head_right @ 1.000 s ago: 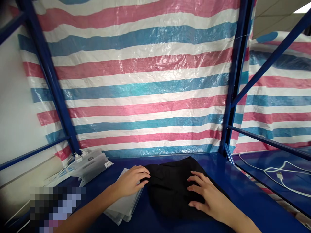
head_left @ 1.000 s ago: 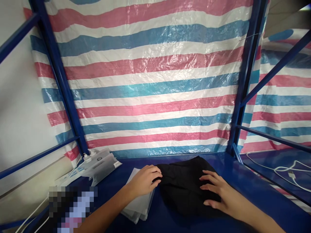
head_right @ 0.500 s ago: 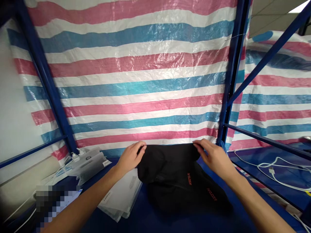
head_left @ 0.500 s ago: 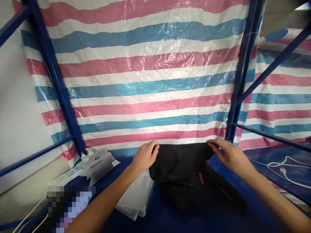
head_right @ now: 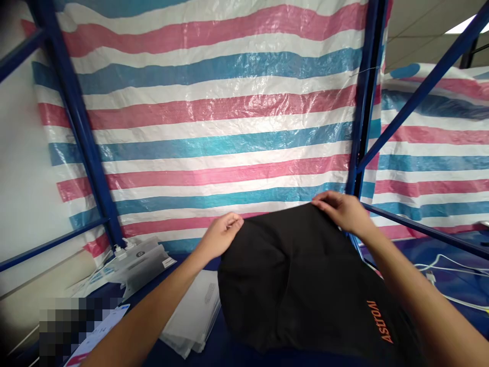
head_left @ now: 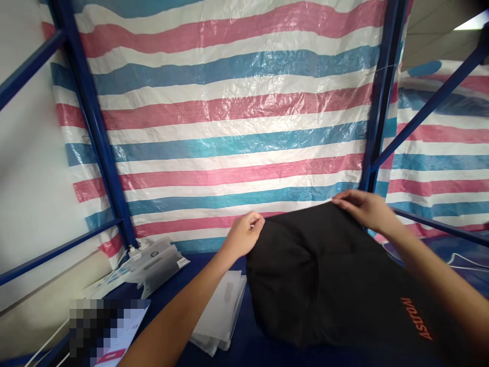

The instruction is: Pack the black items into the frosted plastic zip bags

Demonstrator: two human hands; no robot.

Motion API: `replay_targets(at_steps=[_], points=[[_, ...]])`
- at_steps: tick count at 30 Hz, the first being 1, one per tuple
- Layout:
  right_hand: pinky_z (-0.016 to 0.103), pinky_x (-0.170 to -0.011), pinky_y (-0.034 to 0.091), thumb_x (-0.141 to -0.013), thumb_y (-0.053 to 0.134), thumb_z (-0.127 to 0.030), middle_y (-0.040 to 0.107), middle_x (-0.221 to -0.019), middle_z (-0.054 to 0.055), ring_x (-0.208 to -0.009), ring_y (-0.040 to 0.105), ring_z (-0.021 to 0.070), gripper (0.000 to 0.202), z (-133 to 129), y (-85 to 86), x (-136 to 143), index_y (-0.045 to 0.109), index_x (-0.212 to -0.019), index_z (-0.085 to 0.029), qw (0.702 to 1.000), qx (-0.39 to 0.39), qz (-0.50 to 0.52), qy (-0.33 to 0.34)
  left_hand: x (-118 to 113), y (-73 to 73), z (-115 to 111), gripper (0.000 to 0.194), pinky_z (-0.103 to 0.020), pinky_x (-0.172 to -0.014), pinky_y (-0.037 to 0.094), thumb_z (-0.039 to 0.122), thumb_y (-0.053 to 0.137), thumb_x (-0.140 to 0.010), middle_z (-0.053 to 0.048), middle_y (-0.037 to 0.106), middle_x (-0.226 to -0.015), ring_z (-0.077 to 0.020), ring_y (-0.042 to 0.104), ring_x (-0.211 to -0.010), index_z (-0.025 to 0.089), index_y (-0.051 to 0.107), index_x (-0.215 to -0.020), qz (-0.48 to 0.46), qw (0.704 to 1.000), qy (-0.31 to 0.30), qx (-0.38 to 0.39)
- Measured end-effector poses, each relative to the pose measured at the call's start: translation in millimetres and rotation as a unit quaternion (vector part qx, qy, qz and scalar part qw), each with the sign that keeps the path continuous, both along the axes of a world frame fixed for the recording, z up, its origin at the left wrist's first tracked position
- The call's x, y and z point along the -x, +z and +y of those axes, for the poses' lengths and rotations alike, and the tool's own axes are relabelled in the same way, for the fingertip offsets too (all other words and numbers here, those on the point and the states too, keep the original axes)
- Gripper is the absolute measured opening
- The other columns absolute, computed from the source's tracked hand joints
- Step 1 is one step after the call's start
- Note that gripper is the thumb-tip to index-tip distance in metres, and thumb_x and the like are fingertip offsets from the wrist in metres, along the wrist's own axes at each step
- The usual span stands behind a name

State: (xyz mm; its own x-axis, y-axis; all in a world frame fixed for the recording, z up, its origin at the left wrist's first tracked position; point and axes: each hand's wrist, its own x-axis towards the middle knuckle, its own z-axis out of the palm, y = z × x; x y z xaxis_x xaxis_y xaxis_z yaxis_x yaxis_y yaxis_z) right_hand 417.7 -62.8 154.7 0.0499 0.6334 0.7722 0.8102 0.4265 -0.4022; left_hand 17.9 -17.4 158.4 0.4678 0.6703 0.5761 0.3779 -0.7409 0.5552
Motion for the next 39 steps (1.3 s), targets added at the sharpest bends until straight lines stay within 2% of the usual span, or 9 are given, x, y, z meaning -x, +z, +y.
replay_targets(at_steps=[2, 5, 8, 12, 16, 20, 23, 29, 39], points=[[0.038, -0.083, 0.061, -0.097, 0.054, -0.078, 0.083, -0.105, 0.012, -0.095, 0.079, 0.029, 0.061, 34.8, -36.9, -1.5, 0.078, -0.102, -0.022, 0.991, 0.117, -0.02, 0.067, 0.0, -41.9, 20.1, 0.027, -0.028, -0.079, 0.051, 0.034, 0.048, -0.107, -0.002, 0.077, -0.095, -0.0203, 0.073, -0.092, 0.022, 0.068, -0.095, 0.094, 0.995, 0.039, 0.025], [0.04, -0.087, 0.06, -0.093, 0.064, -0.062, 0.082, -0.114, 0.017, -0.099, 0.079, 0.0318, 0.049, 69.9, -87.0, 2.6, 0.078, -0.111, -0.018, 0.956, 0.273, -0.079, 0.068, 12.3, -96.5, 37.6, 0.017, -0.03, -0.076, 0.053, 0.029, 0.058, -0.099, -0.004, 0.079, -0.091, -0.0237, 0.076, -0.087, 0.022, 0.071, -0.09, 0.157, 0.984, 0.065, 0.058], [0.04, -0.086, 0.059, -0.089, 0.071, -0.05, 0.083, -0.11, 0.02, -0.097, 0.079, 0.0338, 0.043, 85.9, -105.6, 8.9, 0.079, -0.115, -0.016, 0.943, 0.308, -0.102, 0.072, 39.6, -121.8, 49.5, 0.015, -0.035, -0.088, 0.056, 0.032, 0.067, -0.094, -0.009, 0.082, -0.107, -0.0296, 0.077, -0.104, 0.022, 0.074, -0.104, 0.171, 0.977, 0.112, 0.059], [0.039, -0.083, 0.058, -0.092, 0.07, -0.05, 0.084, -0.105, 0.018, -0.095, 0.079, 0.0334, 0.042, 98.9, -86.6, 30.3, 0.081, -0.114, -0.017, 0.94, 0.304, -0.11, 0.109, 93.6, -117.7, 71.7, 0.029, -0.034, -0.097, 0.057, 0.039, 0.058, -0.103, -0.01, 0.08, -0.124, -0.0265, 0.076, -0.112, 0.022, 0.072, -0.122, 0.152, 0.967, 0.2, 0.046], [0.035, -0.086, 0.059, -0.097, 0.066, -0.058, 0.083, -0.116, 0.012, -0.102, 0.078, 0.0287, 0.046, 112.1, -74.2, 88.9, 0.079, -0.123, -0.022, 0.937, 0.28, -0.098, 0.186, 158.6, -114.4, 83.2, 0.035, -0.045, -0.113, 0.049, 0.03, 0.046, -0.105, -0.016, 0.072, -0.136, -0.0322, 0.066, -0.131, 0.018, 0.069, -0.128, 0.12, 0.93, 0.348, 0.009], [0.032, -0.078, 0.059, -0.1, 0.064, -0.054, 0.083, -0.098, 0.006, -0.084, 0.078, 0.0239, 0.04, 123.0, -106.3, 166.4, 0.077, -0.121, -0.023, 0.934, 0.251, -0.025, 0.254, 216.0, -133.7, 81.1, 0.042, -0.061, -0.121, 0.033, 0.018, 0.043, -0.101, -0.022, 0.056, -0.154, -0.0424, 0.042, -0.151, 0.012, 0.065, -0.136, 0.159, 0.835, 0.525, -0.047], [0.032, -0.077, 0.057, -0.104, 0.057, -0.041, 0.082, -0.096, 0.007, -0.078, 0.077, 0.0225, 0.035, 127.7, -148.6, 206.9, 0.073, -0.128, -0.02, 0.949, 0.239, -0.002, 0.205, 242.6, -147.6, 81.9, 0.043, -0.057, -0.11, 0.043, 0.018, 0.043, -0.101, -0.027, 0.059, -0.147, -0.0443, 0.053, -0.138, 0.008, 0.064, -0.136, 0.248, 0.754, 0.608, -0.03], [0.035, -0.089, 0.055, -0.101, 0.058, -0.029, 0.083, -0.1, 0.008, -0.093, 0.077, 0.0258, 0.023, 126.7, -200.3, 221.4, 0.075, -0.114, -0.021, 0.961, 0.23, 0.005, 0.155, 255.4, -145.8, 87.9, 0.043, -0.054, -0.099, 0.049, 0.036, 0.058, -0.094, -0.029, 0.069, -0.13, -0.0488, 0.065, -0.121, 0.007, 0.07, -0.124, 0.293, 0.754, 0.586, 0.039], [0.032, -0.089, 0.054, -0.1, 0.057, -0.022, 0.083, -0.1, 0.005, -0.095, 0.077, 0.0247, 0.018, 127.2, -202.5, 217.8, 0.075, -0.102, -0.023, 0.962, 0.219, -0.043, 0.16, 250.9, -134.5, 89.0, 0.04, -0.047, -0.09, 0.057, 0.031, 0.066, -0.088, -0.026, 0.075, -0.12, -0.0422, 0.075, -0.111, 0.01, 0.066, -0.122, 0.281, 0.797, 0.525, 0.103]])
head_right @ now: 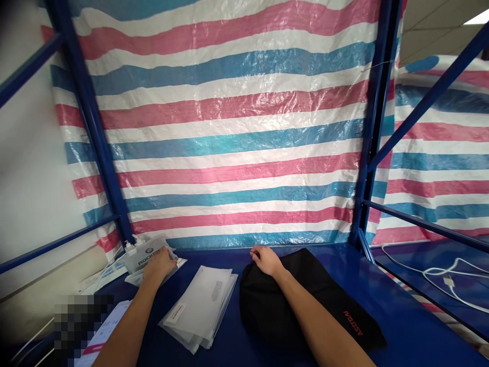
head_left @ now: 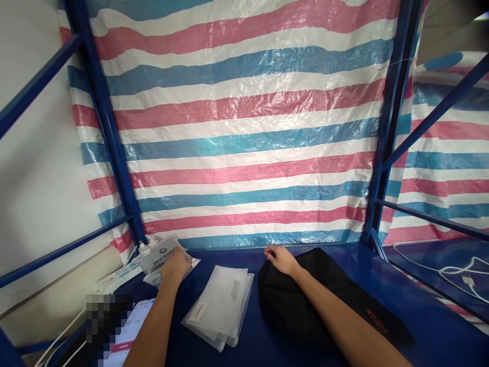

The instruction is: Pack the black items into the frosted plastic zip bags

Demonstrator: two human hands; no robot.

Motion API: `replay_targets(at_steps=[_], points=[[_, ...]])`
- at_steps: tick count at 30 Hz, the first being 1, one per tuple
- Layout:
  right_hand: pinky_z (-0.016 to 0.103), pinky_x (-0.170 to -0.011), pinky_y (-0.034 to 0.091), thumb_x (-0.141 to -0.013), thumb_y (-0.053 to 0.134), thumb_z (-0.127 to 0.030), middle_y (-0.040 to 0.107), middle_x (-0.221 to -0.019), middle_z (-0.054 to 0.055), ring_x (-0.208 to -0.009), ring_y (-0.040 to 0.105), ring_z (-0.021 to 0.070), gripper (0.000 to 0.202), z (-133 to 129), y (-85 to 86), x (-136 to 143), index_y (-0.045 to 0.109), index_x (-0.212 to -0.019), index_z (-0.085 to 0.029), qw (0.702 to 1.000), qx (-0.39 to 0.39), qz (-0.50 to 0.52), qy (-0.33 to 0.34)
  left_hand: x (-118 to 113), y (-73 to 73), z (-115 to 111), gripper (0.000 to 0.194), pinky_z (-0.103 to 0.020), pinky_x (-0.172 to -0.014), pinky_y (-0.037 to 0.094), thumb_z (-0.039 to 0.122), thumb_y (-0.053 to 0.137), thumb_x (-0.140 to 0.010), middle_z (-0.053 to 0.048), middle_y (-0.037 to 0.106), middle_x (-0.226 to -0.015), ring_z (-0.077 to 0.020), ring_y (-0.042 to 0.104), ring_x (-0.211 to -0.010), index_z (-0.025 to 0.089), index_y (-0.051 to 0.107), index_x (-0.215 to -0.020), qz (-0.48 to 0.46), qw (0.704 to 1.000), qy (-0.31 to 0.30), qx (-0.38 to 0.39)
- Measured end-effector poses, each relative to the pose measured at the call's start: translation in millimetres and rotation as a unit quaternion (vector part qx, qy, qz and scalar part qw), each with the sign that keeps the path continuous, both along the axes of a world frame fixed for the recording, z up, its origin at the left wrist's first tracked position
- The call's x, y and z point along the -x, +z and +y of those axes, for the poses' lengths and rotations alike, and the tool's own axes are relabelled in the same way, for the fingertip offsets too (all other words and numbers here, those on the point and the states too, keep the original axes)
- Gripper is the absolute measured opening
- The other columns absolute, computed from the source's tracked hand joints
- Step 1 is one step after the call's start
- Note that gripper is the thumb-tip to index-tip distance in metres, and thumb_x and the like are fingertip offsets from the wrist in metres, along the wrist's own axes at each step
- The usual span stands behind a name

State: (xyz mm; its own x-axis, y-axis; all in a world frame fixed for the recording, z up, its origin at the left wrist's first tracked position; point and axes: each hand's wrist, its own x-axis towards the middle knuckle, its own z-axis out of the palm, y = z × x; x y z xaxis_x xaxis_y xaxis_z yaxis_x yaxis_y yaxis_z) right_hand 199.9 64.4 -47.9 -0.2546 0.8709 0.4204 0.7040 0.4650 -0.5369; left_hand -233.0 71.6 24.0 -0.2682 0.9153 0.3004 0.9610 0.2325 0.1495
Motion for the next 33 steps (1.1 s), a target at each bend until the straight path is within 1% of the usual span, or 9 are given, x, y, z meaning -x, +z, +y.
replay_targets(at_steps=[6, 9, 13, 17, 19, 21, 24, 28, 33], points=[[0.032, -0.089, 0.053, -0.1, 0.058, -0.019, 0.082, -0.101, 0.005, -0.096, 0.077, 0.0244, 0.018, -2.2, 1.3, -0.5, 0.075, -0.102, -0.023, 0.999, -0.018, -0.028, 0.0, -39.1, -0.5, -11.9, 0.037, -0.049, -0.095, 0.058, 0.023, 0.059, -0.094, -0.02, 0.06, -0.148, -0.0371, 0.074, -0.113, 0.018, 0.064, -0.13, 0.001, 0.996, -0.068, -0.05], [0.034, -0.094, 0.053, -0.103, 0.056, -0.021, 0.08, -0.11, 0.008, -0.104, 0.075, 0.0261, 0.02, -7.8, 7.6, 2.1, 0.075, -0.108, -0.022, 0.998, -0.045, -0.037, 0.002, -67.1, -3.9, -17.2, 0.04, -0.04, -0.101, 0.058, 0.024, 0.056, -0.099, -0.013, 0.055, -0.154, -0.0277, 0.073, -0.116, 0.024, 0.062, -0.139, -0.022, 0.979, -0.182, -0.093], [0.039, -0.111, 0.05, -0.109, 0.053, -0.03, 0.074, -0.129, 0.011, -0.125, 0.068, 0.0269, 0.03, -21.1, 19.9, 13.2, 0.069, -0.133, -0.023, 0.995, -0.091, -0.039, 0.034, -97.6, -13.2, -26.9, 0.054, -0.043, -0.119, 0.051, 0.025, 0.061, -0.099, -0.01, 0.056, -0.156, -0.0274, 0.063, -0.137, 0.027, 0.057, -0.153, -0.116, 0.881, -0.449, -0.09], [0.042, -0.117, 0.05, -0.108, 0.057, -0.03, 0.058, -0.157, 0.012, -0.141, 0.059, 0.0268, 0.052, -32.1, 27.1, 26.9, 0.049, -0.16, -0.027, 0.983, -0.133, -0.058, 0.11, -115.9, -20.4, -43.2, 0.062, -0.052, -0.132, 0.035, 0.03, 0.067, -0.099, -0.01, 0.049, -0.169, -0.0313, 0.044, -0.157, 0.03, 0.055, -0.159, -0.146, 0.822, -0.55, 0.0], [0.042, -0.116, 0.051, -0.107, 0.059, -0.029, 0.056, -0.16, 0.011, -0.142, 0.059, 0.0274, 0.052, -33.6, 27.7, 31.8, 0.051, -0.159, -0.029, 0.981, -0.135, -0.079, 0.117, -122.6, -20.3, -50.9, 0.06, -0.054, -0.132, 0.034, 0.03, 0.068, -0.099, -0.008, 0.051, -0.168, -0.0313, 0.044, -0.157, 0.032, 0.057, -0.158, -0.157, 0.807, -0.568, 0.035], [0.04, -0.112, 0.052, -0.109, 0.057, -0.027, 0.068, -0.145, 0.009, -0.131, 0.066, 0.0262, 0.036, -33.0, 27.2, 34.7, 0.066, -0.144, -0.029, 0.981, -0.129, -0.101, 0.103, -128.2, -18.2, -56.2, 0.054, -0.053, -0.13, 0.036, 0.026, 0.067, -0.098, -0.006, 0.056, -0.164, -0.0308, 0.048, -0.155, 0.035, 0.064, -0.152, -0.167, 0.796, -0.58, 0.05], [0.034, -0.099, 0.055, -0.111, 0.052, -0.026, 0.078, -0.116, 0.006, -0.112, 0.073, 0.0243, 0.025, -31.0, 26.1, 35.4, 0.076, -0.118, -0.027, 0.984, -0.122, -0.109, 0.068, -131.8, -14.8, -57.3, 0.041, -0.045, -0.113, 0.055, 0.025, 0.062, -0.099, -0.007, 0.064, -0.155, -0.029, 0.066, -0.133, 0.033, 0.076, -0.137, -0.187, 0.801, -0.568, 0.034], [0.031, -0.087, 0.055, -0.111, 0.052, -0.026, 0.076, -0.115, 0.007, -0.103, 0.074, 0.0246, 0.023, -29.1, 23.5, 30.8, 0.075, -0.113, -0.025, 0.989, -0.118, -0.086, 0.001, -119.3, -13.8, -48.4, 0.038, -0.035, -0.086, 0.061, 0.031, 0.061, -0.097, -0.007, 0.07, -0.139, -0.0194, 0.07, -0.085, 0.03, 0.075, -0.132, -0.15, 0.873, -0.46, -0.062], [0.038, -0.087, 0.057, -0.11, 0.053, -0.025, 0.076, -0.111, 0.01, -0.102, 0.072, 0.0283, 0.022, -25.2, 21.3, 24.7, 0.075, -0.109, -0.024, 0.988, -0.123, -0.077, -0.058, -93.5, -13.9, -36.9, 0.03, -0.033, -0.081, 0.056, 0.037, 0.053, -0.103, -0.005, 0.073, -0.124, -0.0203, 0.072, -0.086, 0.029, 0.081, -0.113, -0.098, 0.934, -0.331, -0.093]])
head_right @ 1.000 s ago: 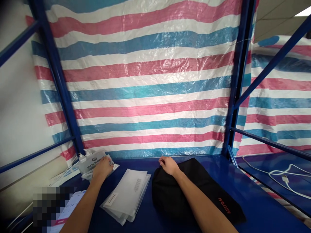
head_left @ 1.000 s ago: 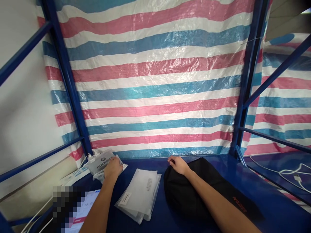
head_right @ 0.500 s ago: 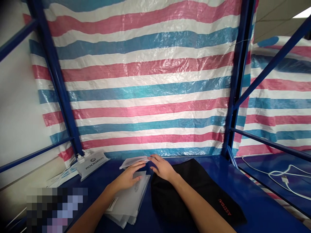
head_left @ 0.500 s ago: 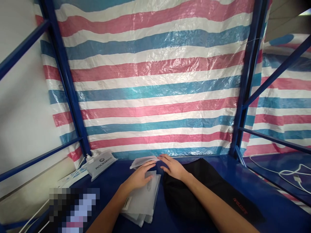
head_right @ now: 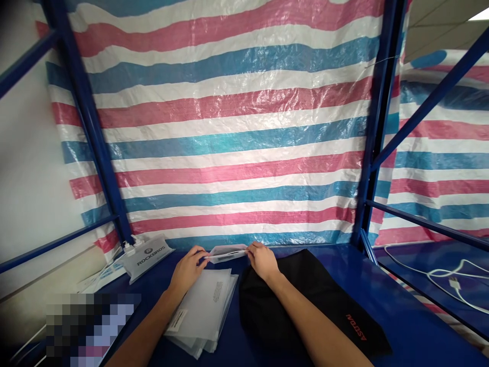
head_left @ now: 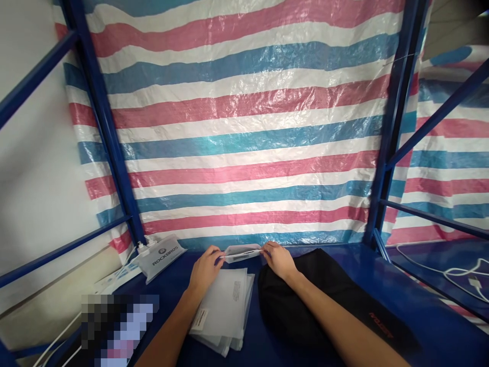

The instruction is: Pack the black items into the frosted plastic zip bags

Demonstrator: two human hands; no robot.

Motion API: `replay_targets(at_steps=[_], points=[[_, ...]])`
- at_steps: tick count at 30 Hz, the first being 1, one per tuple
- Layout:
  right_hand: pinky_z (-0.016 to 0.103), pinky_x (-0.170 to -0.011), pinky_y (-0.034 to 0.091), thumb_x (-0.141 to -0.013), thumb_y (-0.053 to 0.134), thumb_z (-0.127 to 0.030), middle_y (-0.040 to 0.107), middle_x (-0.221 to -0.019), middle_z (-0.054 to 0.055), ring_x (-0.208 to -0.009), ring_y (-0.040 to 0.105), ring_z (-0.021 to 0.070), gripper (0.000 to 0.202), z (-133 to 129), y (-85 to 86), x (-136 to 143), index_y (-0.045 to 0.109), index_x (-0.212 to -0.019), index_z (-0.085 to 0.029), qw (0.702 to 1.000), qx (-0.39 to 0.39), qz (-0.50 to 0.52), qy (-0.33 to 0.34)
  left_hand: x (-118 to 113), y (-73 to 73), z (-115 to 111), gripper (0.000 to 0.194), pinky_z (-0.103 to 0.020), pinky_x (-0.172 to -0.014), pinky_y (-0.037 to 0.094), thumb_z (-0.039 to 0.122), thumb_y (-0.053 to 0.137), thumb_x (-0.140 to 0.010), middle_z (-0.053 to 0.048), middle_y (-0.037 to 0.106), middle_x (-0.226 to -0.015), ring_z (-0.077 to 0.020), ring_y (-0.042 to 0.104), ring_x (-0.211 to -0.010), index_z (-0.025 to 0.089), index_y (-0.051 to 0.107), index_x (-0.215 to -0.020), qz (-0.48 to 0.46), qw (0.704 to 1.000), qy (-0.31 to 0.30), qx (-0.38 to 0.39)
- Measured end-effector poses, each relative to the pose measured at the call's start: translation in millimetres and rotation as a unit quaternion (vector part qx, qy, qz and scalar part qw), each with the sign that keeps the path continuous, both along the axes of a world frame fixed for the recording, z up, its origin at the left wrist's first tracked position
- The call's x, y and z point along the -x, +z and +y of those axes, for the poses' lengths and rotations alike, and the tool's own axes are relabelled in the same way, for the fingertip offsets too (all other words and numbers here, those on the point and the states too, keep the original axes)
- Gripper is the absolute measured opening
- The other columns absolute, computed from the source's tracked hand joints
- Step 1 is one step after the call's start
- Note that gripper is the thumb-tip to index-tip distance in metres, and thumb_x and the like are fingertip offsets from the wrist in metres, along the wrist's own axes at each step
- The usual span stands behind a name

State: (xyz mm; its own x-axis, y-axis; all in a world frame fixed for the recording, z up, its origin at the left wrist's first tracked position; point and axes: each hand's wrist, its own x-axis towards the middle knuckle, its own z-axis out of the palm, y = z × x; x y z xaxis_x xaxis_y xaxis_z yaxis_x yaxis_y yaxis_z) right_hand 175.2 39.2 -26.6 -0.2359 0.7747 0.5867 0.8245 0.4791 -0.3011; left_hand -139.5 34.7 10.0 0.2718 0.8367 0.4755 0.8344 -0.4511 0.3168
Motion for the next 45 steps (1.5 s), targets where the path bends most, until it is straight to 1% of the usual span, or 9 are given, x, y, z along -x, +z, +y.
replay_targets(at_steps=[4, 8, 12, 17, 21, 29, 33, 38, 45], points=[[0.052, -0.106, 0.053, -0.105, 0.059, -0.022, 0.074, -0.121, 0.013, -0.125, 0.061, 0.0356, 0.02, -2.5, 5.3, 5.7, 0.076, -0.116, -0.025, 0.999, -0.031, -0.008, 0.002, -2.4, 0.2, 1.0, 0.032, -0.034, -0.085, 0.056, 0.042, 0.055, -0.103, -0.007, 0.079, -0.109, -0.0242, 0.073, -0.091, 0.027, 0.082, -0.108, -0.064, 0.997, -0.04, 0.013], [0.06, -0.117, 0.046, -0.105, 0.064, -0.027, 0.07, -0.137, 0.01, -0.141, 0.052, 0.0368, 0.032, -14.6, 13.8, 25.6, 0.07, -0.136, -0.028, 0.987, -0.103, -0.028, 0.121, -21.3, -2.2, -4.5, 0.028, -0.034, -0.083, 0.057, 0.045, 0.063, -0.101, -0.006, 0.081, -0.1, -0.0246, 0.074, -0.09, 0.026, 0.083, -0.099, -0.114, 0.987, -0.113, 0.016], [0.052, -0.111, 0.052, -0.112, 0.054, -0.027, 0.074, -0.128, 0.007, -0.127, 0.061, 0.0307, 0.027, -25.9, 18.1, 44.9, 0.073, -0.13, -0.032, 0.972, -0.129, -0.036, 0.192, -33.8, -4.1, -10.2, 0.028, -0.033, -0.087, 0.056, 0.04, 0.06, -0.105, -0.005, 0.08, -0.099, -0.0221, 0.074, -0.091, 0.027, 0.083, -0.098, -0.07, 0.98, -0.185, 0.006], [0.046, -0.102, 0.054, -0.114, 0.046, -0.025, 0.074, -0.109, 0.008, -0.109, 0.063, 0.0286, 0.029, -26.8, 16.4, 50.4, 0.075, -0.112, -0.025, 0.971, -0.142, -0.095, 0.164, -35.1, -4.0, -11.5, 0.03, -0.033, -0.092, 0.055, 0.034, 0.054, -0.109, -0.006, 0.079, -0.108, -0.0218, 0.074, -0.099, 0.025, 0.082, -0.107, -0.053, 0.969, -0.241, 0.003], [0.047, -0.1, 0.052, -0.112, 0.044, -0.018, 0.07, -0.108, 0.01, -0.104, 0.061, 0.03, 0.027, -17.8, 16.4, 40.2, 0.071, -0.11, -0.022, 0.975, -0.122, -0.165, 0.087, -28.2, -1.0, -7.0, 0.028, -0.033, -0.094, 0.055, 0.034, 0.054, -0.108, -0.006, 0.078, -0.108, -0.0223, 0.073, -0.101, 0.025, 0.08, -0.108, -0.083, 0.97, -0.228, -0.013], [0.048, -0.093, 0.052, -0.105, 0.041, -0.005, 0.066, -0.105, 0.014, -0.1, 0.06, 0.032, 0.029, 3.7, 17.9, -20.1, 0.066, -0.106, -0.018, 0.988, -0.09, -0.128, 0.012, 3.3, 5.1, 9.1, 0.028, -0.033, -0.085, 0.059, 0.042, 0.057, -0.106, -0.006, 0.077, -0.102, -0.0231, 0.077, -0.09, 0.023, 0.077, -0.101, -0.194, 0.973, -0.126, -0.025], [0.044, -0.099, 0.055, -0.108, 0.044, -0.011, 0.067, -0.119, 0.013, -0.11, 0.063, 0.0292, 0.025, -1.7, 18.1, -19.1, 0.065, -0.119, -0.02, 0.99, -0.086, -0.103, 0.046, 2.9, -5.3, 15.1, 0.028, -0.033, -0.085, 0.061, 0.043, 0.06, -0.106, -0.007, 0.077, -0.106, -0.0232, 0.079, -0.09, 0.022, 0.078, -0.107, -0.249, 0.954, -0.168, -0.01], [0.047, -0.118, 0.05, -0.102, 0.047, -0.007, 0.05, -0.161, 0.012, -0.144, 0.054, 0.0288, 0.049, -11.6, 15.0, 4.5, 0.062, -0.143, -0.028, 0.981, -0.071, -0.039, 0.178, -10.6, -6.0, 9.7, 0.026, -0.032, -0.085, 0.057, 0.041, 0.063, -0.106, -0.007, 0.079, -0.107, -0.0229, 0.076, -0.095, 0.025, 0.083, -0.108, -0.216, 0.958, -0.187, -0.034], [0.046, -0.114, 0.054, -0.11, 0.047, -0.019, 0.068, -0.145, 0.011, -0.132, 0.067, 0.0282, 0.037, -9.8, 5.3, 16.0, 0.069, -0.138, -0.027, 0.985, -0.048, -0.009, 0.166, -19.4, -4.4, 3.1, 0.024, -0.031, -0.084, 0.056, 0.038, 0.064, -0.106, -0.008, 0.079, -0.112, -0.023, 0.074, -0.098, 0.026, 0.085, -0.11, -0.217, 0.954, -0.204, -0.027]])
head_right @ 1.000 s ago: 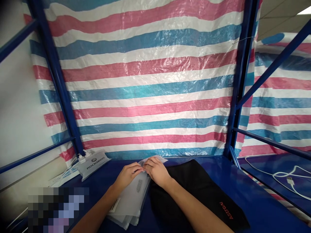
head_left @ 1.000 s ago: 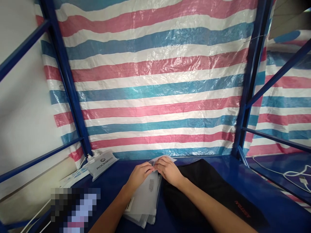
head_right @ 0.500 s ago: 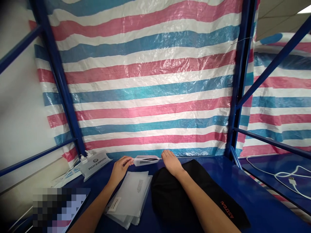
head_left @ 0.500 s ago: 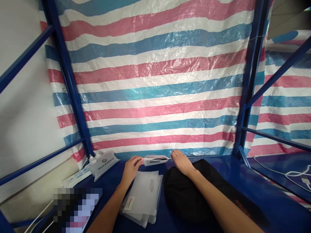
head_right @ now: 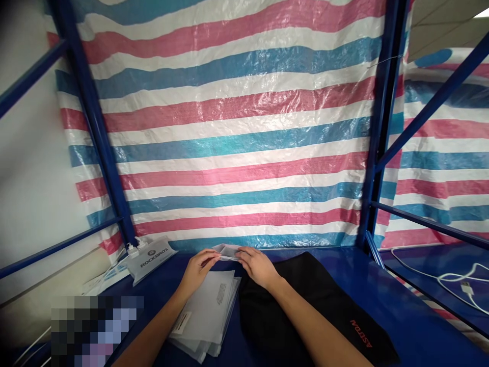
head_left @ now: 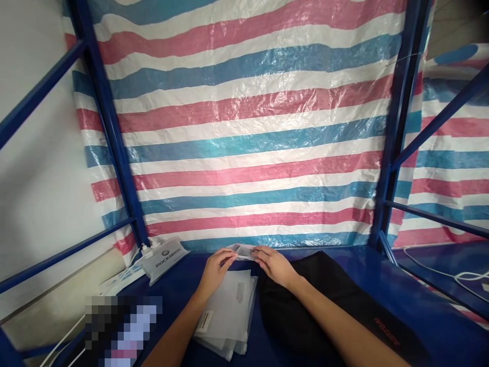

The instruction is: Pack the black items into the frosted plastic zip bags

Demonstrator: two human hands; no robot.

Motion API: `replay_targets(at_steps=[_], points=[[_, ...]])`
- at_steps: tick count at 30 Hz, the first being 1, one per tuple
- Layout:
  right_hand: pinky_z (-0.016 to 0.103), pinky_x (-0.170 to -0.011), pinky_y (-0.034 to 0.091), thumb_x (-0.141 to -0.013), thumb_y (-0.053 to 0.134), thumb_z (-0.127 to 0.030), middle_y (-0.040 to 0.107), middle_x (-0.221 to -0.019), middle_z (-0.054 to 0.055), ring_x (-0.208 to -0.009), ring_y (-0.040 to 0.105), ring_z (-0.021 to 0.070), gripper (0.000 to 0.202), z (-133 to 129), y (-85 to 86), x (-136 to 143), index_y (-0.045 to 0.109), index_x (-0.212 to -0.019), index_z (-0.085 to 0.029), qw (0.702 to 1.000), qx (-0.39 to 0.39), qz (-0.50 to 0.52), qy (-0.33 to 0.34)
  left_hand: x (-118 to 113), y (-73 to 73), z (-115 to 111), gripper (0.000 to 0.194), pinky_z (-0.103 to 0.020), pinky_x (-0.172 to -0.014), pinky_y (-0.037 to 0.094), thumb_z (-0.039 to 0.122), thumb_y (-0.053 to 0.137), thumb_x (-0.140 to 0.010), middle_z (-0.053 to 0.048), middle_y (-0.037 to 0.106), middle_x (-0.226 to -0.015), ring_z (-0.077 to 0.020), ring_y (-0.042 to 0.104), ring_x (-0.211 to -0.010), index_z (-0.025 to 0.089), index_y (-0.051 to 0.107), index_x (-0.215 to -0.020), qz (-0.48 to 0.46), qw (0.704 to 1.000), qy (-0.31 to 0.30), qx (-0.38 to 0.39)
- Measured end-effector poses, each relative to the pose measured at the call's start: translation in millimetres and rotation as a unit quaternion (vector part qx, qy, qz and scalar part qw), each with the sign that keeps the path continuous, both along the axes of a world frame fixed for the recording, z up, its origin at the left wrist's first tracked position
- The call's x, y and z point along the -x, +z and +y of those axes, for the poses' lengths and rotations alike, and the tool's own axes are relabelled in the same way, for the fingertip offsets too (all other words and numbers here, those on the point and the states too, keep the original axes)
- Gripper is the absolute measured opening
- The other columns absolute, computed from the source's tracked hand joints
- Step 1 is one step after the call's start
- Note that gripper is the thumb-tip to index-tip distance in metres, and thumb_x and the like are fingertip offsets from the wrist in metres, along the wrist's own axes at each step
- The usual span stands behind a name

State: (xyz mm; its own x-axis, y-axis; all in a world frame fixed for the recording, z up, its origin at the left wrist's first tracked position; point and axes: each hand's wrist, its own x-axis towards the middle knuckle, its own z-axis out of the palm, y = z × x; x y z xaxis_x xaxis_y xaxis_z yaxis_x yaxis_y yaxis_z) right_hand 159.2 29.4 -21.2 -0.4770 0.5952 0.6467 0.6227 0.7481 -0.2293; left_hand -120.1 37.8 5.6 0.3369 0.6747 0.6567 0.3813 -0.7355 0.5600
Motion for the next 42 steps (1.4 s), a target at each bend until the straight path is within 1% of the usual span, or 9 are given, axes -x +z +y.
replay_targets(at_steps=[7, 13, 17, 20, 23, 26, 29, 35, 42], points=[[0.036, -0.09, 0.061, -0.111, 0.045, -0.016, 0.081, -0.118, 0.011, -0.102, 0.079, 0.0257, 0.035, 3.4, 2.0, -6.3, 0.073, -0.129, -0.025, 0.998, 0.004, 0.012, -0.068, -4.7, 3.3, -2.1, 0.022, -0.035, -0.096, 0.056, 0.038, 0.067, -0.104, -0.009, 0.079, -0.115, -0.0249, 0.074, -0.106, 0.027, 0.086, -0.108, 0.013, 1.0, -0.015, 0.006], [0.049, -0.116, 0.054, -0.101, 0.053, -0.008, 0.064, -0.157, 0.009, -0.135, 0.069, 0.0296, 0.046, 9.1, -4.3, -5.4, 0.075, -0.135, -0.03, 1.0, 0.001, 0.014, -0.022, -12.0, 4.7, -3.7, 0.023, -0.038, -0.097, 0.057, 0.038, 0.067, -0.104, -0.009, 0.079, -0.113, -0.0264, 0.074, -0.106, 0.027, 0.087, -0.107, 0.006, 1.0, -0.027, 0.008], [0.051, -0.119, 0.053, -0.102, 0.056, -0.015, 0.066, -0.154, 0.007, -0.14, 0.065, 0.0292, 0.047, 12.6, -3.5, -3.9, 0.071, -0.143, -0.032, 0.985, 0.028, 0.168, 0.031, -16.3, 1.0, -1.8, 0.024, -0.041, -0.105, 0.056, 0.043, 0.071, -0.101, -0.01, 0.077, -0.126, -0.0289, 0.072, -0.118, 0.028, 0.082, -0.117, -0.056, 0.998, -0.004, 0.021], [0.053, -0.115, 0.055, -0.099, 0.072, -0.033, 0.064, -0.157, 0.007, -0.14, 0.064, 0.0327, 0.04, 13.7, 3.3, -0.4, 0.074, -0.138, -0.032, 0.927, 0.071, 0.362, 0.065, -13.7, -2.8, 3.5, 0.051, -0.045, -0.116, 0.049, 0.051, 0.077, -0.095, -0.011, 0.064, -0.152, -0.0326, 0.061, -0.14, 0.03, 0.069, -0.141, -0.156, 0.985, 0.051, 0.049], [0.05, -0.101, 0.062, -0.087, 0.086, -0.05, 0.073, -0.143, 0.008, -0.122, 0.074, 0.0333, 0.059, 9.0, 11.9, 8.5, 0.072, -0.141, -0.031, 0.828, 0.197, 0.51, 0.122, -10.1, -4.3, 5.5, 0.065, -0.046, -0.118, 0.047, 0.063, 0.077, -0.092, -0.011, 0.056, -0.162, -0.0354, 0.051, -0.151, 0.03, 0.065, -0.147, -0.239, 0.958, 0.015, 0.158], [0.046, -0.089, 0.065, -0.081, 0.091, -0.058, 0.084, -0.113, 0.008, -0.095, 0.08, 0.0293, 0.063, -3.6, 18.1, 20.1, 0.076, -0.132, -0.025, 0.756, 0.35, 0.524, 0.18, -12.0, -3.3, -1.2, 0.062, -0.042, -0.102, 0.057, 0.068, 0.074, -0.092, -0.014, 0.073, -0.141, -0.035, 0.07, -0.128, 0.023, 0.073, -0.135, -0.259, 0.923, -0.06, 0.277], [0.043, -0.085, 0.064, -0.076, 0.094, -0.059, 0.084, -0.104, 0.009, -0.089, 0.08, 0.0277, 0.057, -18.0, 20.9, 28.1, 0.082, -0.116, -0.02, 0.732, 0.44, 0.476, 0.208, -18.2, -2.6, -11.5, 0.055, -0.033, -0.077, 0.057, 0.066, 0.079, -0.089, -0.011, 0.083, -0.101, -0.0278, 0.077, -0.088, 0.016, 0.082, -0.11, -0.212, 0.922, -0.065, 0.316], [0.036, -0.08, 0.064, -0.073, 0.099, -0.049, 0.085, -0.098, 0.008, -0.085, 0.079, 0.0235, 0.046, -19.8, 18.0, 28.4, 0.083, -0.103, -0.018, 0.695, 0.471, 0.507, 0.193, -18.9, -5.1, -9.3, 0.054, -0.032, -0.078, 0.057, 0.068, 0.077, -0.089, -0.009, 0.083, -0.095, -0.028, 0.075, -0.09, 0.015, 0.085, -0.095, -0.226, 0.935, -0.026, 0.273], [0.035, -0.089, 0.065, -0.086, 0.089, -0.048, 0.083, -0.119, 0.003, -0.106, 0.077, 0.0231, 0.032, 7.3, 14.7, 0.2, 0.077, -0.108, -0.027, 0.563, 0.358, 0.726, 0.168, 1.8, -7.8, 9.9, 0.05, -0.033, -0.084, 0.062, 0.061, 0.086, -0.084, -0.009, 0.084, -0.103, -0.0274, 0.078, -0.096, 0.016, 0.082, -0.105, -0.406, 0.873, 0.06, 0.265]])
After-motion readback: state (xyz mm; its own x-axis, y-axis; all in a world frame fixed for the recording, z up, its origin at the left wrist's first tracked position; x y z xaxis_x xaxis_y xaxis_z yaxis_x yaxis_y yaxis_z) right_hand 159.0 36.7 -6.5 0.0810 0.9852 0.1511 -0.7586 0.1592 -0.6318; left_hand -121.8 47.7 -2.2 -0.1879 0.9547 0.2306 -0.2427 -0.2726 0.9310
